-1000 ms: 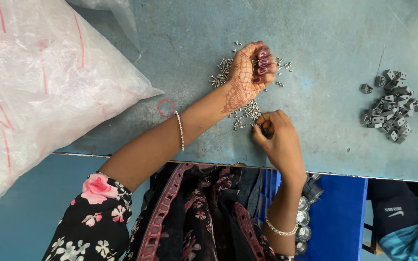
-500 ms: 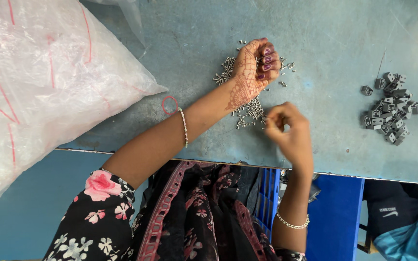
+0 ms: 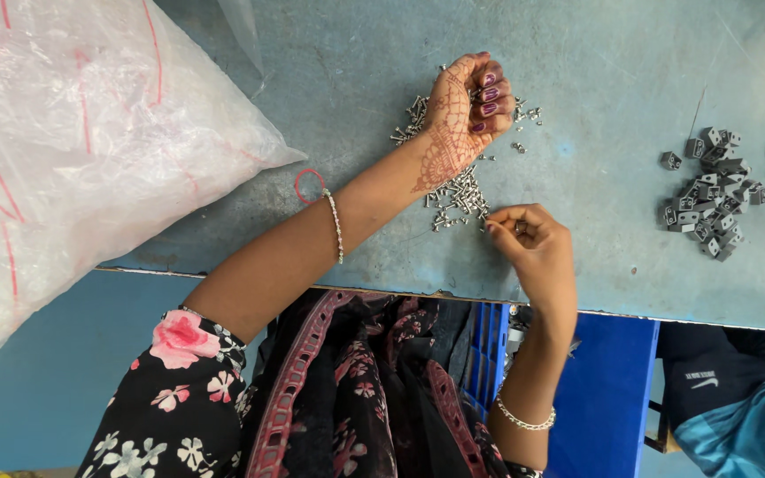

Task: The person sorts small metallic screws on a blue work table by hand, picking them up and placing them into a pile. A plastic bag and other components are visible nearby.

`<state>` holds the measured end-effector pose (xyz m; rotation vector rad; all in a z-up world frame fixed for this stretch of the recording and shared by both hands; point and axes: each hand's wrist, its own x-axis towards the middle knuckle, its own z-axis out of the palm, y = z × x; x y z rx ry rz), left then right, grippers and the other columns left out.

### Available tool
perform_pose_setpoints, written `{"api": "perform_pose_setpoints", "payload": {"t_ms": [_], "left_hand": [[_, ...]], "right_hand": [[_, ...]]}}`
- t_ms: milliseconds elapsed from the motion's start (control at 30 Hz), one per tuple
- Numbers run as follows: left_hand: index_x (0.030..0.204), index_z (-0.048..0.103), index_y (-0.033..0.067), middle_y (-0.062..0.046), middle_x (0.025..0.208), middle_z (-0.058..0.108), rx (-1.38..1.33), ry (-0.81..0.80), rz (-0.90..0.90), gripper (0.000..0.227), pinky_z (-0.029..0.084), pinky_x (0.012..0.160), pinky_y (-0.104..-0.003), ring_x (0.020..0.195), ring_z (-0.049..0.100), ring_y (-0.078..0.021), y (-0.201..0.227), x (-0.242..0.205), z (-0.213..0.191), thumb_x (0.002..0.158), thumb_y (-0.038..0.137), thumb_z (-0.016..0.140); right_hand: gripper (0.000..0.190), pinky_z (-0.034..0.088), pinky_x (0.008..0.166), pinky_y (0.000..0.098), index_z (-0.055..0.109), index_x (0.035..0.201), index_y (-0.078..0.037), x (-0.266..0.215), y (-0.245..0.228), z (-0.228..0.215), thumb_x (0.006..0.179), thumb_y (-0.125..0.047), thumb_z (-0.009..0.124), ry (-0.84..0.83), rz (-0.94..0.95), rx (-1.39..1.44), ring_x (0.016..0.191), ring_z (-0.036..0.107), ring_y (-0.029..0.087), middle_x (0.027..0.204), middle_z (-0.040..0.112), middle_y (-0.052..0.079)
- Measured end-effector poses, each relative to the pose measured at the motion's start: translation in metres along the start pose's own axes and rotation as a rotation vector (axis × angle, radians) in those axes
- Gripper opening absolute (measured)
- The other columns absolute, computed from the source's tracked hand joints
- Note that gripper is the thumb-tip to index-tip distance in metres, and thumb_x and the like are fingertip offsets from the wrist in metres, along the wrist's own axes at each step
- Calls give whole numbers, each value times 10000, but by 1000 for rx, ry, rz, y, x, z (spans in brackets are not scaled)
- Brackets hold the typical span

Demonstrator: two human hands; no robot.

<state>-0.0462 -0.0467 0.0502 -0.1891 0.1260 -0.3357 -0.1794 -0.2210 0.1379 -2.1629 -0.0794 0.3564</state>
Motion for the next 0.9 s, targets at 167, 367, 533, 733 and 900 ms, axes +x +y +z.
{"api": "perform_pose_setpoints", "payload": {"t_ms": [167,367,533,733,900], "left_hand": [[672,383,144,30,595,315,7,-5,-5,355,202,389,-266,494,304,-106,-2,-2,0,985,258,506],[677,380,144,26,606,323,30,6,11,350,204,391,-263,501,310,-105,-3,-5,2,986,248,507],[663,377,149,32,583,310,37,1,12,359,202,380,-266,484,303,-106,-1,-2,1,982,259,500],[664,388,136,27,584,314,31,7,1,362,203,385,-261,492,306,-107,-1,1,-2,986,263,492],[665,396,138,30,582,317,25,-18,3,357,206,383,-262,483,306,-104,-1,3,-4,983,266,498]], "right_hand": [[104,456,630,217,713,919,13,-6,-19,20,865,-51,774,155,-36,-227,699,545,53,880,602,1],[104,467,641,259,722,928,23,-3,-19,22,853,-30,771,161,-155,-417,682,543,90,841,601,29],[99,453,689,257,709,1000,24,2,-6,1,922,-36,703,24,-16,22,723,560,112,884,638,58],[151,544,832,293,666,1031,7,-2,-9,-25,909,-21,581,-141,108,735,887,701,184,1021,725,155],[180,494,786,239,709,1106,40,1,-4,-10,934,26,661,-43,8,260,894,624,89,1030,663,70]]}}
